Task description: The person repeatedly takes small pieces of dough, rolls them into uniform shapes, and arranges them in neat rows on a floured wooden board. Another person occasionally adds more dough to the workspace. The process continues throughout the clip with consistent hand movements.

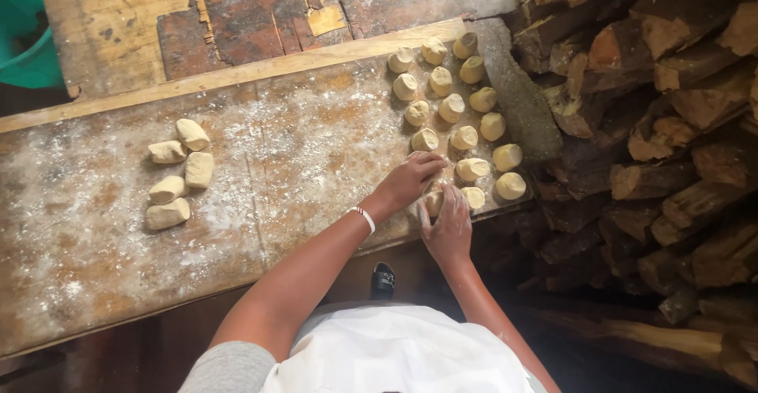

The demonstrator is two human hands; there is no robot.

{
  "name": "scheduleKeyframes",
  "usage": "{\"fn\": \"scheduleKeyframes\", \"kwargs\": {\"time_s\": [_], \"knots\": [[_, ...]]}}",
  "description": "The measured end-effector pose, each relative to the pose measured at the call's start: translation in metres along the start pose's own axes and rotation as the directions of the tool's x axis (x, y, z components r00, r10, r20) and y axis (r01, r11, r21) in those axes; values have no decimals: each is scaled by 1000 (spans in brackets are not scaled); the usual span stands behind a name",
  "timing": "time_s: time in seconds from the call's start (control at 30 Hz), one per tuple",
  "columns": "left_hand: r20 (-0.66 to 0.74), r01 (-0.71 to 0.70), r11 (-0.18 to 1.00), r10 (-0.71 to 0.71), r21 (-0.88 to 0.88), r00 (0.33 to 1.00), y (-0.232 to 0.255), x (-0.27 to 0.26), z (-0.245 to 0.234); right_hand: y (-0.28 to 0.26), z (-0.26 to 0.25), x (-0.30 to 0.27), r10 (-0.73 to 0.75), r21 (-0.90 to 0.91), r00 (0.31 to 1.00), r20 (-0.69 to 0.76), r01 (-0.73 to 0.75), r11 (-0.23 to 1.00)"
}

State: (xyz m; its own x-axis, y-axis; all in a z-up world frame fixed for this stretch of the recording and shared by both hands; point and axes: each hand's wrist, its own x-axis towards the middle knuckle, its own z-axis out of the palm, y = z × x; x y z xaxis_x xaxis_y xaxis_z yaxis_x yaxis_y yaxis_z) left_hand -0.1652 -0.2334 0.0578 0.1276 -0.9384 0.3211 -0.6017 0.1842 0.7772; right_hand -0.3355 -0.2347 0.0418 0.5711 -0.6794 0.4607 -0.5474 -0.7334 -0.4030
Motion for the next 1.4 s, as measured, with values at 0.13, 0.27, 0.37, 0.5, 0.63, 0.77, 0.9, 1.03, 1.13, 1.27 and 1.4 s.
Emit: {"fn": "scheduleKeyframes", "kwargs": {"time_s": [0.13,0.27,0.37,0.5,0.63,0.77,0.9,1.03,1.13,1.27,1.4], "knots": [[-98,-25,1000,24,-11,995,-1,-19,-15,-5,-2,-7,-71,-114,997,-12,69,991],[-240,70,997,-71,-11,968,-25,-65,-33,-7,8,-3,-104,-108,993,-53,98,989],[-453,171,983,-123,67,883,-61,-109,-63,-13,12,-4,-116,-114,990,-81,106,988],[-672,505,815,-206,285,711,-125,-165,-144,-21,12,-6,-210,-172,972,-104,191,967],[-758,717,503,-170,483,629,-177,-190,-235,-53,43,-3,-298,-159,953,-51,287,945],[-621,790,430,-491,437,611,-198,-172,-279,-106,79,11,-345,-46,906,247,366,929],[-539,698,551,-453,457,710,-187,-156,-267,-155,99,22,-316,190,890,328,265,945],[-359,327,945,-314,-27,879,-136,-151,-220,-165,110,35,79,511,876,476,-349,785],[-157,105,989,-120,-103,980,-91,-161,-187,-147,126,43,266,701,714,648,-695,159],[-50,223,927,-249,-302,967,-73,-165,-186,-125,136,31,299,516,689,660,-706,486],[-289,262,959,-222,107,931,-95,-177,-209,-102,142,41,421,519,567,708,-822,234]]}}
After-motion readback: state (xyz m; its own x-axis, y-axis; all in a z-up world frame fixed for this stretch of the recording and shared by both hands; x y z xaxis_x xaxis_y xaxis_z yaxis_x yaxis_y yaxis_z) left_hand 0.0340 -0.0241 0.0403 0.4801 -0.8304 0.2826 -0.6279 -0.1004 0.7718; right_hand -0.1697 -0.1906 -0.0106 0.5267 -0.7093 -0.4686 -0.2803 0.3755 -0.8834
